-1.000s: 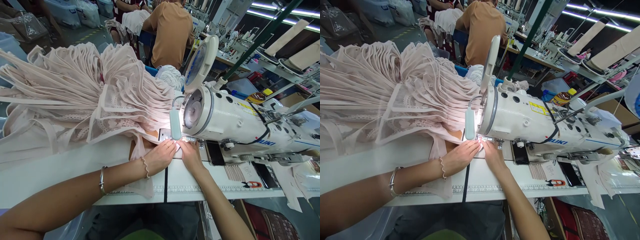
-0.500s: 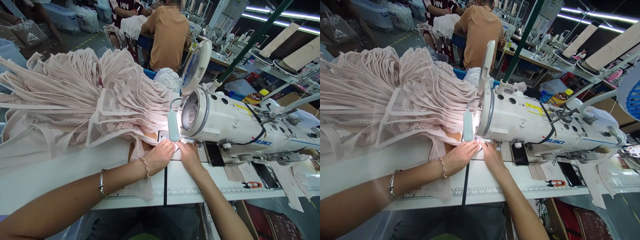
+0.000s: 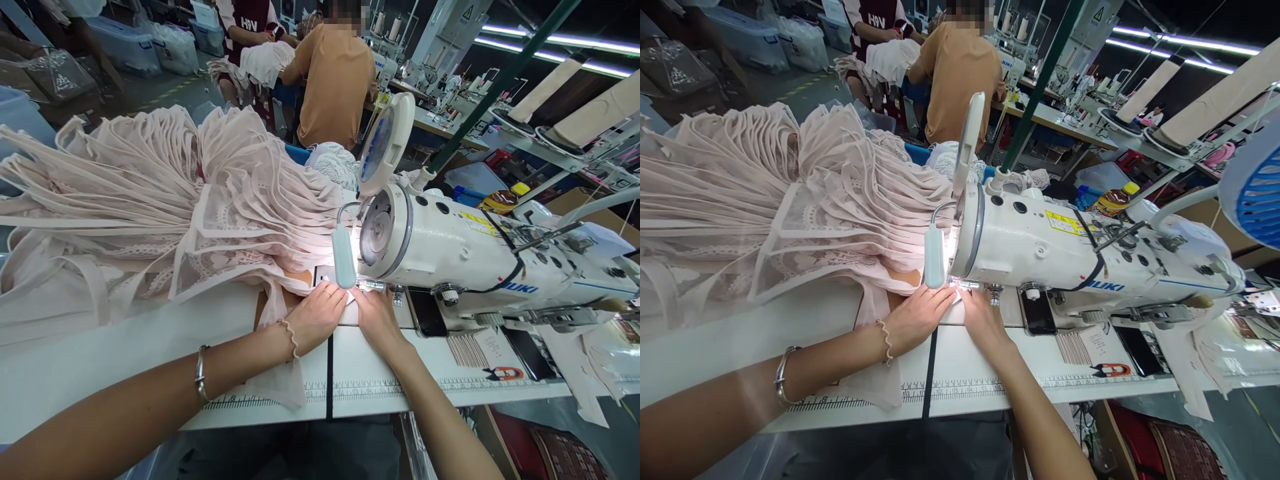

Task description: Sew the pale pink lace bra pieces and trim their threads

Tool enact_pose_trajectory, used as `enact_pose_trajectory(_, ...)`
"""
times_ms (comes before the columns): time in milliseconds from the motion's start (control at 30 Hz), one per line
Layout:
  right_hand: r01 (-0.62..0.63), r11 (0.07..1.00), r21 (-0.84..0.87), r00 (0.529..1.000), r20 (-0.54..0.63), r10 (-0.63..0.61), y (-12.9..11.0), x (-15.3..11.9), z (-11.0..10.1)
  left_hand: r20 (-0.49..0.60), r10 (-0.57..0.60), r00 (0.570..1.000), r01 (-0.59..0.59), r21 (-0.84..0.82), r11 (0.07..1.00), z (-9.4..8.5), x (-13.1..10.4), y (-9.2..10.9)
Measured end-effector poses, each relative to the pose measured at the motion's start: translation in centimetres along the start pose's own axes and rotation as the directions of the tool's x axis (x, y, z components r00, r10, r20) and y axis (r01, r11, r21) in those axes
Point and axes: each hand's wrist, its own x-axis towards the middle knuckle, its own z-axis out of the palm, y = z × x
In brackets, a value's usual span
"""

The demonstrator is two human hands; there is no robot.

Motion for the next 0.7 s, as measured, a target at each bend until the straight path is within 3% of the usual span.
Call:
enact_pose_trajectory(333, 0.091, 0.996, 0.013, 0.974, -0.209, -0.086, 1.4, 0.0, 2.5, -0.031, -0.003, 1.0, 0.005, 0.053, 0.999, 0.4, -0.1, 0.1)
enact_pose_trajectory(467, 0.086, 0.975, 0.206, 0.951, -0.309, -0.018, 1.7, -0.3, 3.1, -0.029, 0.045, 0.999, -0.042, 0.07, 0.997, -0.1, 0.1, -1.2)
enact_pose_trajectory(567, 0.089, 0.915, 0.393, 0.95, -0.309, 0.04, 1.6, -0.6, 3.1, 0.0, 0.062, 0.998, -0.062, -0.052, 0.997, -0.8, 0.1, -3.0)
enact_pose_trajectory(700, 0.086, 0.913, 0.4, 0.957, -0.287, 0.036, 1.3, -0.9, 2.9, 0.019, 0.089, 0.996, -0.083, -0.228, 0.97, -1.1, -0.2, -4.3)
